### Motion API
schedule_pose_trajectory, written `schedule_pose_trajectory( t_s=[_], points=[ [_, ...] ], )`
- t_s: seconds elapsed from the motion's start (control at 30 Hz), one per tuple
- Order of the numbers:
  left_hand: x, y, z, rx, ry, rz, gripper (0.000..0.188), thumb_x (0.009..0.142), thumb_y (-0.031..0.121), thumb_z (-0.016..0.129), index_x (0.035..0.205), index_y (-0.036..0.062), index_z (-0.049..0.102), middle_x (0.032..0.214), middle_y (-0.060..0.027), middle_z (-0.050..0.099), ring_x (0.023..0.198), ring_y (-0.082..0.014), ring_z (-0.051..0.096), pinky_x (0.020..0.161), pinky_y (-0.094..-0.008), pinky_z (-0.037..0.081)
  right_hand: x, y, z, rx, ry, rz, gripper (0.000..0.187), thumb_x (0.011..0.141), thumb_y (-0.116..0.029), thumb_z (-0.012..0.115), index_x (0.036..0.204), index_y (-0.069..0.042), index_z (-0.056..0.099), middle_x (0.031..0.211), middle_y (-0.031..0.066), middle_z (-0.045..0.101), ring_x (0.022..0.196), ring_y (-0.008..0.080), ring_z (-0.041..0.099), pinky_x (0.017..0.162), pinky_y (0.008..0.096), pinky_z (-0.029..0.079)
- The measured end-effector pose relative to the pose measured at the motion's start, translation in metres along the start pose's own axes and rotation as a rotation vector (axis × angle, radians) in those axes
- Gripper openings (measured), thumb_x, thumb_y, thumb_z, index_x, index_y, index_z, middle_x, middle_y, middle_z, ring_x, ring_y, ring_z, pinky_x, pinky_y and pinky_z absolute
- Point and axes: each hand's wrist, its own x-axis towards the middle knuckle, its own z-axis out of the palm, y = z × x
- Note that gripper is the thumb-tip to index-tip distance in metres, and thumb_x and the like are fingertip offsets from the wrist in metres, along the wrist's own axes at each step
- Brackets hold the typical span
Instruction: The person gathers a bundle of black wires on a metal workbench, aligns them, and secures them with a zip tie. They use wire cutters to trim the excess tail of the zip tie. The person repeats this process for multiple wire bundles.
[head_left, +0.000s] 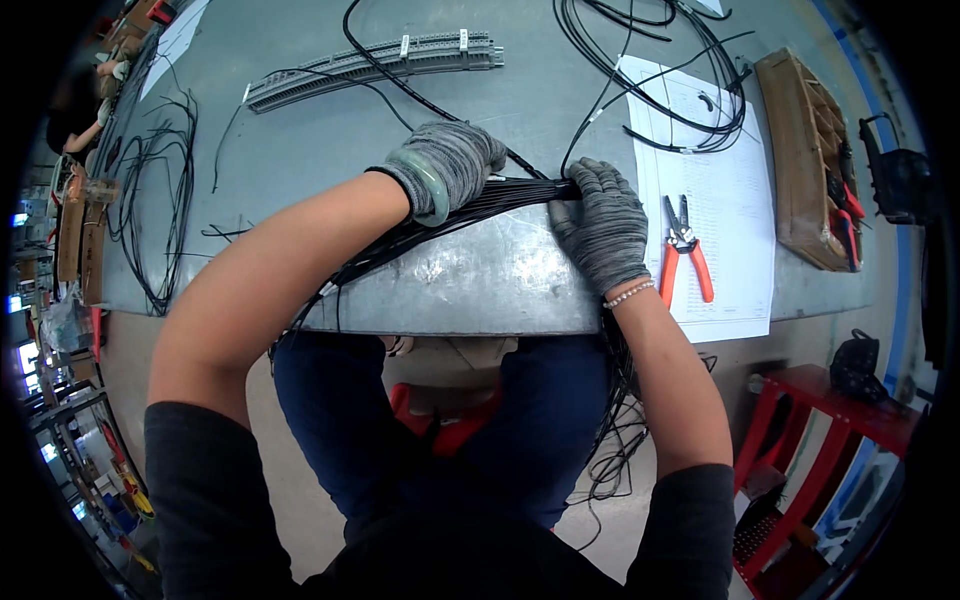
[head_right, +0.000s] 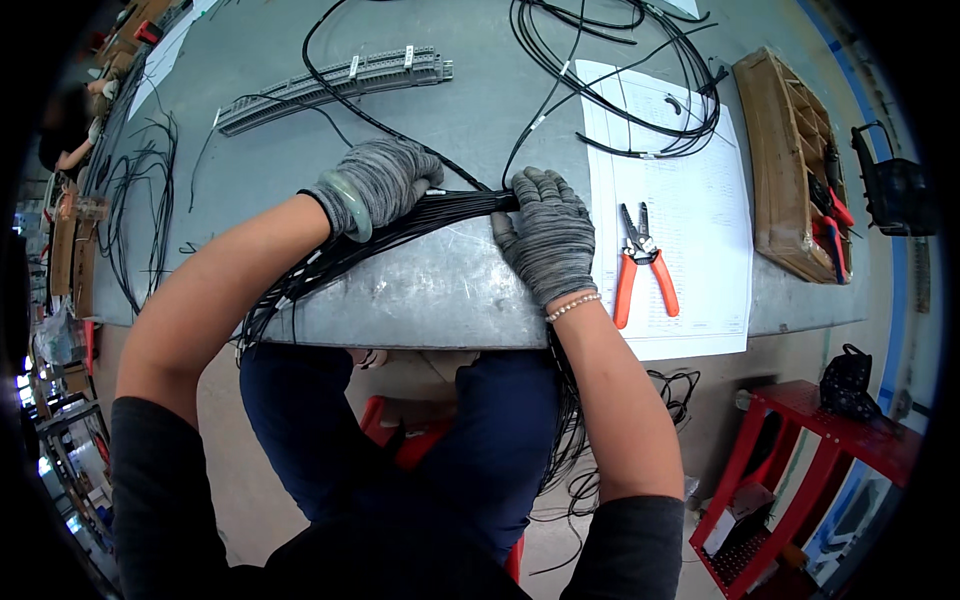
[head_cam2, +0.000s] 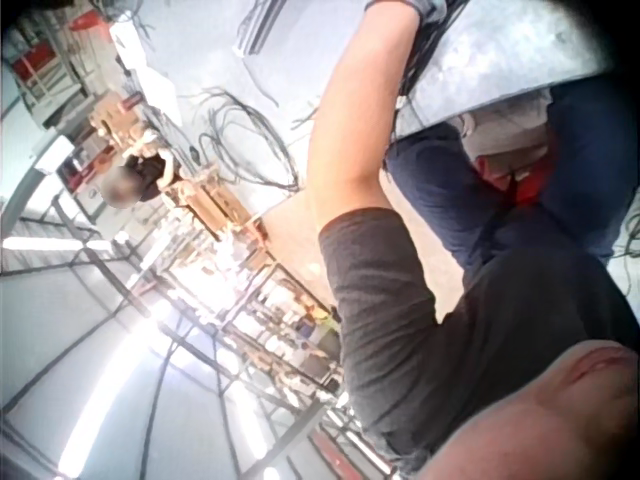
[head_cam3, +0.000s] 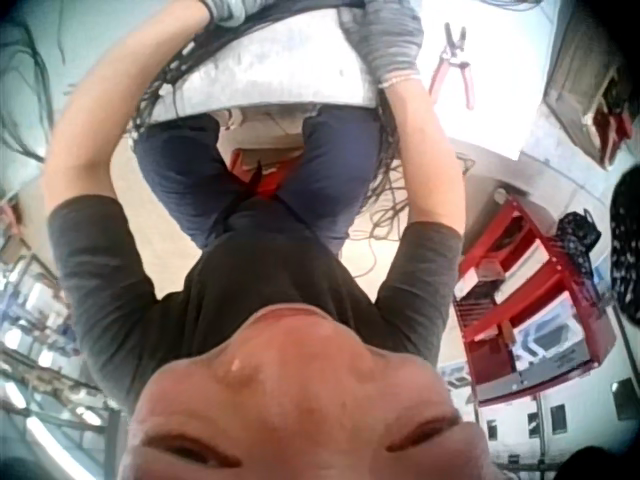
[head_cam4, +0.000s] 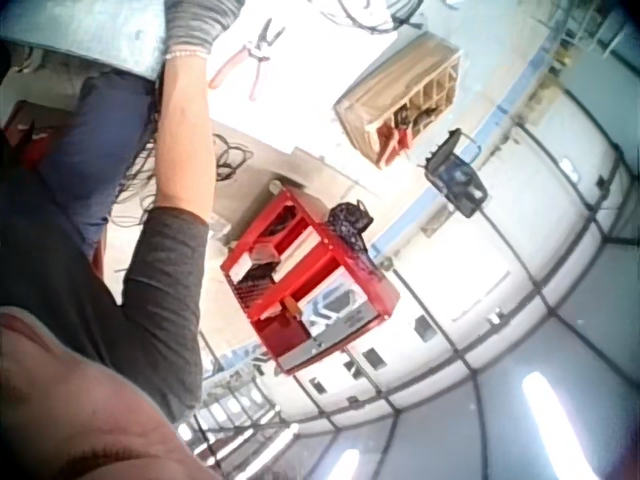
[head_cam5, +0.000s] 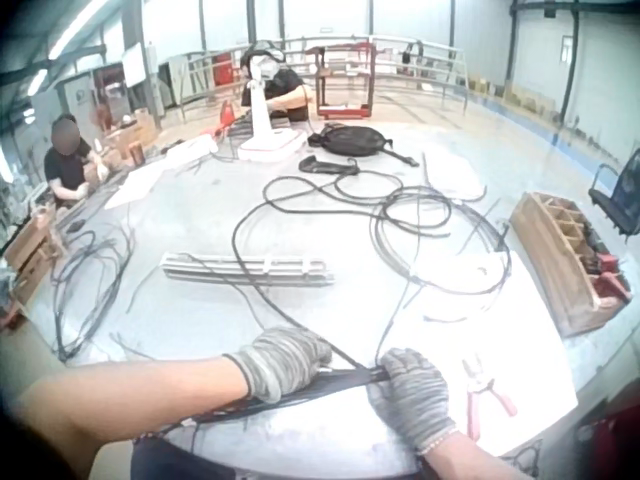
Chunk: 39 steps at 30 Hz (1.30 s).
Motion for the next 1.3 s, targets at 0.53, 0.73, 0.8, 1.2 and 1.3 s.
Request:
schedule_pose_trajectory(
  t_s=[0.53,0.73,0.8,1.2,1.3],
  points=[
    [-0.004,0.005,-0.001,0.211,-0.042,0.122,0.017,0.081,0.013,0.059,0.094,0.0052,0.066,0.091,-0.0168,0.068,0.088,-0.0328,0.067,0.072,-0.0428,0.053,0.000,-0.004,-0.002,0.061,0.015,0.003,0.051,0.074,-0.028,0.068,0.118,-0.004,0.059,0.126,0.0151,0.057,0.123,0.0332,0.049,0.105,0.0437,0.037],
    [-0.007,0.014,-0.005,0.208,0.097,0.107,0.024,0.081,0.014,0.059,0.103,0.0075,0.066,0.098,-0.0147,0.068,0.094,-0.0317,0.066,0.081,-0.0390,0.052,-0.001,-0.009,-0.010,0.039,0.065,-0.004,0.045,0.076,-0.029,0.068,0.113,-0.005,0.058,0.121,0.0148,0.058,0.117,0.0333,0.052,0.101,0.0431,0.041],
    [-0.002,0.005,-0.005,0.156,0.081,0.162,0.029,0.085,0.024,0.058,0.108,0.0070,0.065,0.102,-0.0175,0.067,0.098,-0.0323,0.064,0.086,-0.0382,0.049,0.000,-0.003,-0.010,0.035,0.090,-0.039,0.039,0.078,-0.028,0.067,0.109,-0.007,0.058,0.116,0.0144,0.059,0.112,0.0324,0.055,0.095,0.0413,0.045],
    [0.007,-0.016,-0.009,0.013,-0.029,0.051,0.027,0.081,0.022,0.065,0.101,0.0045,0.064,0.089,-0.0132,0.068,0.085,-0.0276,0.065,0.080,-0.0369,0.050,-0.003,0.002,0.000,-0.028,-0.016,0.021,0.047,0.082,-0.033,0.065,0.120,-0.009,0.058,0.128,0.0107,0.056,0.124,0.0276,0.050,0.105,0.0383,0.038],
    [0.008,-0.013,-0.007,-0.129,-0.098,-0.052,0.027,0.081,0.020,0.065,0.103,0.0045,0.064,0.089,-0.0130,0.068,0.083,-0.0259,0.064,0.078,-0.0362,0.050,-0.003,0.006,0.002,-0.002,0.007,-0.009,0.046,0.082,-0.033,0.065,0.120,-0.009,0.058,0.125,0.0111,0.057,0.122,0.0282,0.051,0.105,0.0387,0.039]
  ],
)
